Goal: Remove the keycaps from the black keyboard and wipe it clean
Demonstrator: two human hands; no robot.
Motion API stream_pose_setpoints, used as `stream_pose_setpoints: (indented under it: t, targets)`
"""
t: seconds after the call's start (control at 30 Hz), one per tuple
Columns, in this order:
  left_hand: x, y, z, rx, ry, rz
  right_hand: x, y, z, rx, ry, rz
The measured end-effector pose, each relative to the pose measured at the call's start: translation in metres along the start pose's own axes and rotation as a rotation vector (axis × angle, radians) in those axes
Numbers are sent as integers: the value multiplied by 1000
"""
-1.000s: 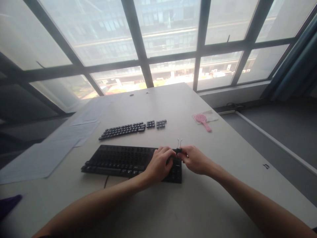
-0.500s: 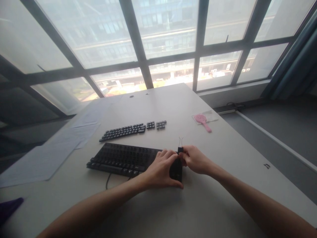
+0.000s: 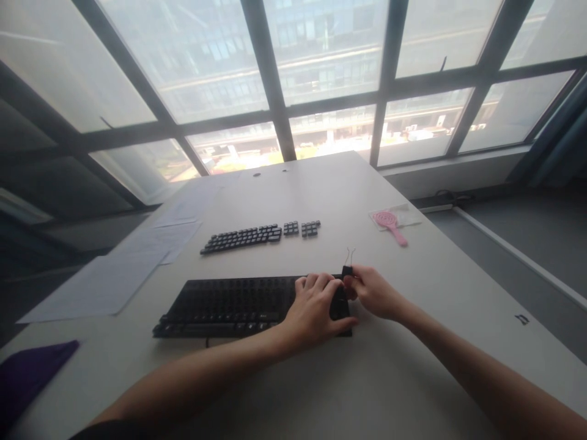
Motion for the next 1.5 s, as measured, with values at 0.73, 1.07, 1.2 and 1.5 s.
stream_pose_setpoints:
  t: [0.73,1.07,1.2,1.5]
  targets:
    - [0,5,-3,35,-40,0,-25,25,-9,-249,-92,427]
    - [0,7,-1,-24,-46,-2,-28,23,-9,-198,-74,599]
    - [-1,8,-2,-29,-48,4,-29,22,-8,-174,-101,665]
    - [-1,8,-2,-28,-68,1,-31,23,-9,-186,-91,695]
Point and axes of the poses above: each hand's wrist, its own x-axis towards the middle knuckle, its own z-axis out of the back of the hand, y = z × x, the point moved 8 cm from there along x, towards the middle knuckle, and after that the axes turned 12 degrees about -y, right-handed, at the moved point
